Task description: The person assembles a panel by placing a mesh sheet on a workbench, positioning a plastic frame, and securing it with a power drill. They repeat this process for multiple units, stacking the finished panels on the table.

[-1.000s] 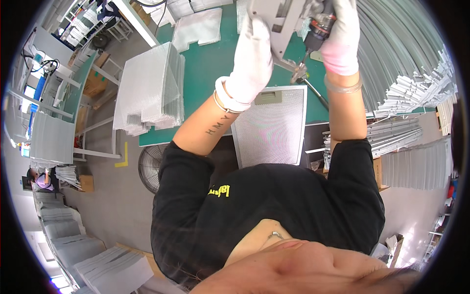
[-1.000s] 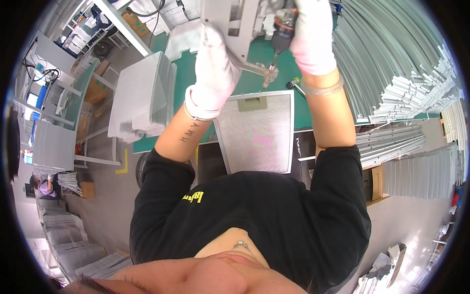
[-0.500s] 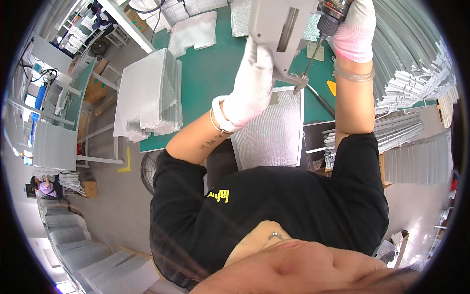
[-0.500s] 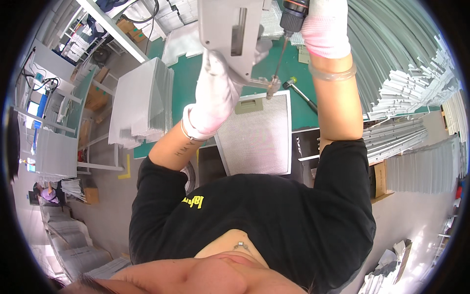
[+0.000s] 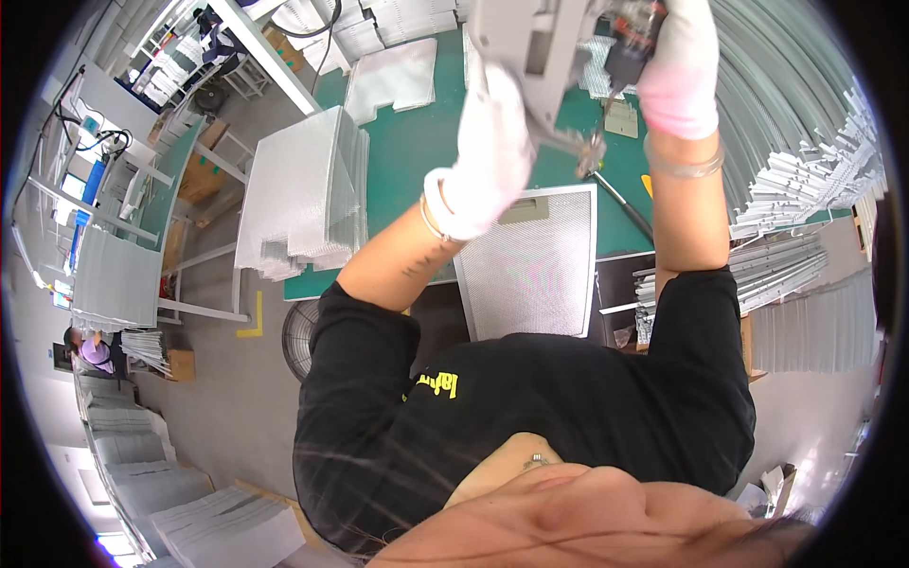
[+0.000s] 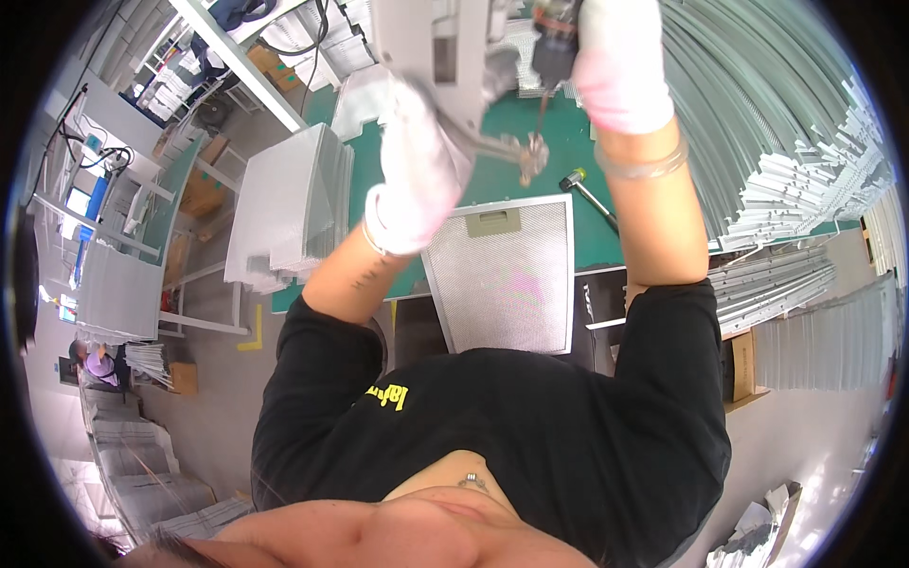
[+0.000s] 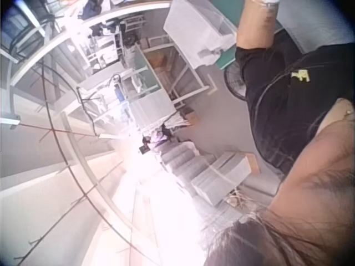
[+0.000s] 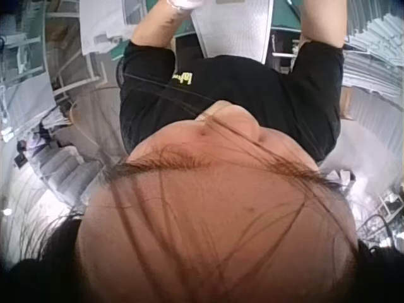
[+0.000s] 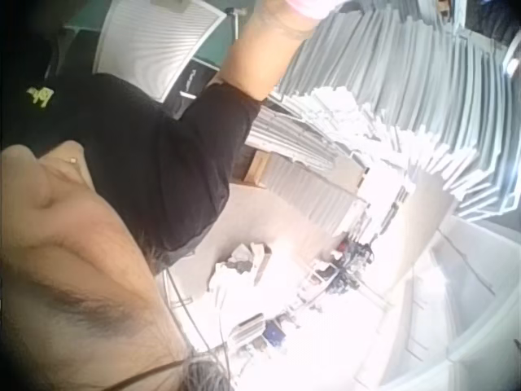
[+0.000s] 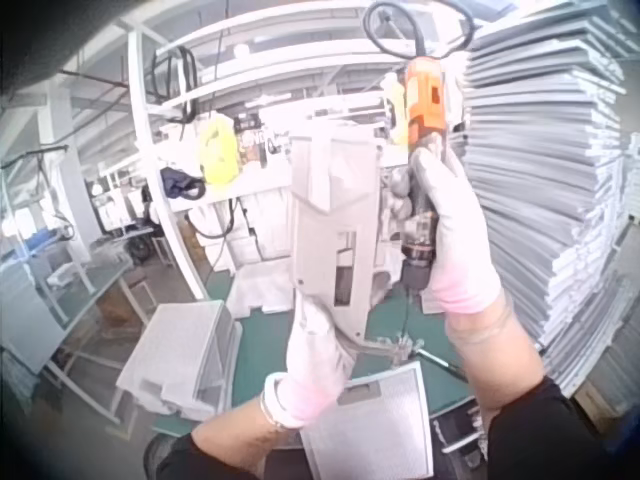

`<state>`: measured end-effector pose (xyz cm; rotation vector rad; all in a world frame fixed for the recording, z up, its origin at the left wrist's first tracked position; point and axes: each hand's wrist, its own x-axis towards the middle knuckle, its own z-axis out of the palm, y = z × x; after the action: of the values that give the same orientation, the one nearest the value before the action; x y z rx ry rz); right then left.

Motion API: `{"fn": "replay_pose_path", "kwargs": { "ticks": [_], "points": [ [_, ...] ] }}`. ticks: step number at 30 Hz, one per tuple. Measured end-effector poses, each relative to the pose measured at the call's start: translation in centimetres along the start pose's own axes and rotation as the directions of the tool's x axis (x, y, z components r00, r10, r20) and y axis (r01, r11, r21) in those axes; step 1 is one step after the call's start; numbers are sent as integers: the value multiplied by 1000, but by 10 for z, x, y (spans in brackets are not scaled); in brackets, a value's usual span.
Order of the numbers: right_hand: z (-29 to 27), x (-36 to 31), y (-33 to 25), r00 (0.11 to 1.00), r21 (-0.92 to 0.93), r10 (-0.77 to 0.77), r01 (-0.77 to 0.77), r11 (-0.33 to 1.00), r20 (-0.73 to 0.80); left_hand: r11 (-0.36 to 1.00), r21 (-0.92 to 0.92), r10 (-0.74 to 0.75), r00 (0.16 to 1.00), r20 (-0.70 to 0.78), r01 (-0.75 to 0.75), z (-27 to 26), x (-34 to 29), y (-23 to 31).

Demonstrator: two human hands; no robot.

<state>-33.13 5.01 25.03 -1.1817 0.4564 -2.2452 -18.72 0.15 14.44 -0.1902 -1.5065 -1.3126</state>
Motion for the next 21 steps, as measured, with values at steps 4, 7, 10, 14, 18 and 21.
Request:
{"fn": "replay_pose_path", "kwargs": {
  "ticks": [4, 7, 10, 14, 18, 21],
  "points": [
    [-6, -2, 10, 999, 54, 36, -37, 998, 2, 963, 267, -36, 999, 23, 29, -15, 5, -2],
    [4, -11, 14, 1000, -13, -13, 13, 1000, -23, 932, 363, 16, 998, -67, 10, -11, 0, 4],
    [-2, 5, 1, 998, 194, 58, -50, 980, -38, 970, 242, 47, 989, -139, -12, 4, -5, -5],
    [-9, -9, 13, 998, 80, 49, -52, 995, 47, 514, 817, 241, 958, 157, -263, -23, 13, 11],
    [-5, 14, 1, 1000, 119, 1, 0, 993, -4, 972, 213, -86, 993, -82, 101, 2, -8, -3],
    [-19, 27, -5, 997, 105, 44, -50, 993, 58, 939, 334, -90, 996, 5, 84, -22, -17, -9]
  ]
}}
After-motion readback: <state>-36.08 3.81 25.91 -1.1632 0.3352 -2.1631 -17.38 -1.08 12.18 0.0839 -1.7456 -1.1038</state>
